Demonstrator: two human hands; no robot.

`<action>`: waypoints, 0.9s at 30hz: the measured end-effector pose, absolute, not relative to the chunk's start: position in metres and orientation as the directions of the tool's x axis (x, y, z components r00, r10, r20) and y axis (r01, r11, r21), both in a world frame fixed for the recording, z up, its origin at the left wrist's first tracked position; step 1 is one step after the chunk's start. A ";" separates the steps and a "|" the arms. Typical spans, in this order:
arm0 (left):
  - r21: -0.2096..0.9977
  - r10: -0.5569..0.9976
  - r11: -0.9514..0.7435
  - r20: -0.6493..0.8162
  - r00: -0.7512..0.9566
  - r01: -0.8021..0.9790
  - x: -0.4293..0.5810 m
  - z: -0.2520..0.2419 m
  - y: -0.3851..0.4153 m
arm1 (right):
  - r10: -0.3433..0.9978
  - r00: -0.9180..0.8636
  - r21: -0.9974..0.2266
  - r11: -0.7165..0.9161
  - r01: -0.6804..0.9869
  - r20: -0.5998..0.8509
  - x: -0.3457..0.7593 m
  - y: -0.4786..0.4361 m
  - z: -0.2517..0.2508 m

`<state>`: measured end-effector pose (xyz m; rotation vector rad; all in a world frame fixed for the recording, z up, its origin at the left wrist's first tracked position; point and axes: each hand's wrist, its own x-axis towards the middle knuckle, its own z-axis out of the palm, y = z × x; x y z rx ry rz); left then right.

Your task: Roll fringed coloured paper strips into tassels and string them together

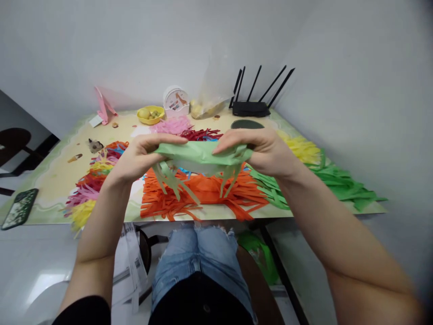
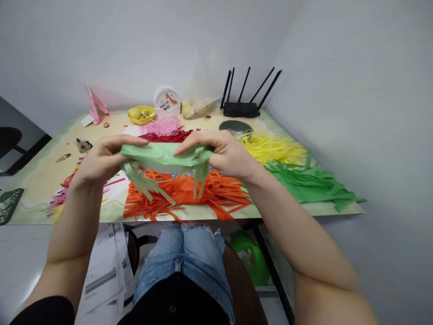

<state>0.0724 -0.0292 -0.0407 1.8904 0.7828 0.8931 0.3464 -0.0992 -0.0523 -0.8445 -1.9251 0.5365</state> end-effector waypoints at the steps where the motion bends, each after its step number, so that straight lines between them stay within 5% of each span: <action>1: 0.891 0.778 -0.426 0.273 0.565 0.156 0.069 -0.039 -0.028 | 0.746 -0.327 -0.671 0.665 0.327 0.580 0.347 -0.099 -0.052; 7: 0.849 0.549 -0.494 0.137 0.824 0.188 0.053 -0.015 -0.024 | 0.782 -0.317 -0.697 0.623 0.355 0.537 0.350 -0.100 -0.047; 11: 0.885 0.614 -0.406 0.078 0.785 0.229 0.070 -0.013 -0.027 | 0.742 -0.379 -0.615 0.670 0.416 0.553 0.348 -0.103 -0.042; 15: 0.802 0.558 -0.454 -0.084 0.826 0.388 0.093 -0.017 -0.031 | 0.708 -0.430 -0.518 0.704 0.485 0.561 0.343 -0.108 -0.040; 19: 0.743 0.633 -0.477 -0.080 0.770 0.469 0.098 -0.013 -0.031 | 0.664 -0.472 -0.410 0.739 0.535 0.580 0.348 -0.112 -0.041; 24: 0.705 0.605 -0.497 -0.136 0.784 0.506 0.091 -0.008 -0.028 | 0.704 -0.601 -0.438 0.708 0.554 0.379 0.391 -0.115 -0.032; 27: 0.690 0.658 -0.502 -0.086 0.748 0.521 0.093 -0.010 -0.030 | 0.786 -0.511 -0.442 0.618 0.650 0.348 0.405 -0.119 -0.024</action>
